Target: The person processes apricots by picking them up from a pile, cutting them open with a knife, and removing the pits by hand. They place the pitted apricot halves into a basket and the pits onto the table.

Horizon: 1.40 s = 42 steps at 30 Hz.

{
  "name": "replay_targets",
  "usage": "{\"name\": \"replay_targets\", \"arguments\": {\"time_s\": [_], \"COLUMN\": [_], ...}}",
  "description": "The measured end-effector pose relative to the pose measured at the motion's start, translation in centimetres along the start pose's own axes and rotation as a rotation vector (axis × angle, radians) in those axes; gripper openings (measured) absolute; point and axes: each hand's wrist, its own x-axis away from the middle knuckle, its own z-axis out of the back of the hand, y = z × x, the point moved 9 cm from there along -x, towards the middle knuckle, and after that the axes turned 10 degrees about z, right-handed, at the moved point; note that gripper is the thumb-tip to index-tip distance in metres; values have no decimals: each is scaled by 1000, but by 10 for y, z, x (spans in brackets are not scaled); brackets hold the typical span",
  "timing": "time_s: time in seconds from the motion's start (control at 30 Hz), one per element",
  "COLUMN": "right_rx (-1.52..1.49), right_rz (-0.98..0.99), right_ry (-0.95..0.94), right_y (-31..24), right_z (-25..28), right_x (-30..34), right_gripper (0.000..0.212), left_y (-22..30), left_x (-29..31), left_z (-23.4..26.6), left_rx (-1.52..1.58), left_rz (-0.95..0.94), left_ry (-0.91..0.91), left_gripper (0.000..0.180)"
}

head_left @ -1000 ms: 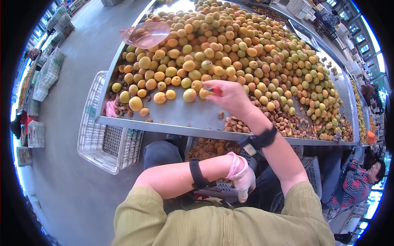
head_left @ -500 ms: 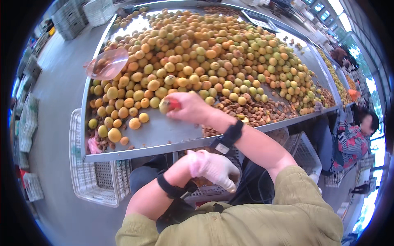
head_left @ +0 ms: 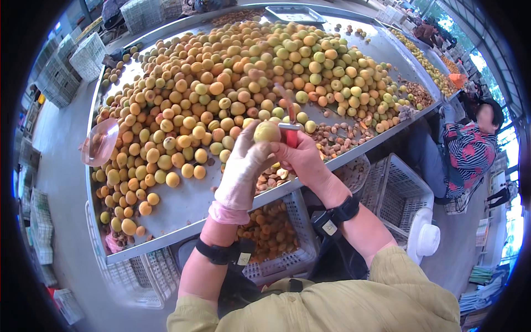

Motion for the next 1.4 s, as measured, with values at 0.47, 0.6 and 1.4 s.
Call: {"name": "replay_targets", "arguments": {"time_s": [0.47,0.6,1.4], "right_rx": [127,-442,835], "right_rz": [177,90,95], "right_ry": [303,695,-162], "right_y": [7,22,15], "right_z": [101,163,52], "right_x": [-19,-7,-6], "right_gripper": [27,36,52], "left_y": [4,1,13], "left_x": [-35,-39,-39], "left_z": [41,45,45], "left_rx": [-346,-376,-226], "left_rz": [-85,2,-36], "left_ry": [298,290,208], "left_gripper": [55,58,57]}}
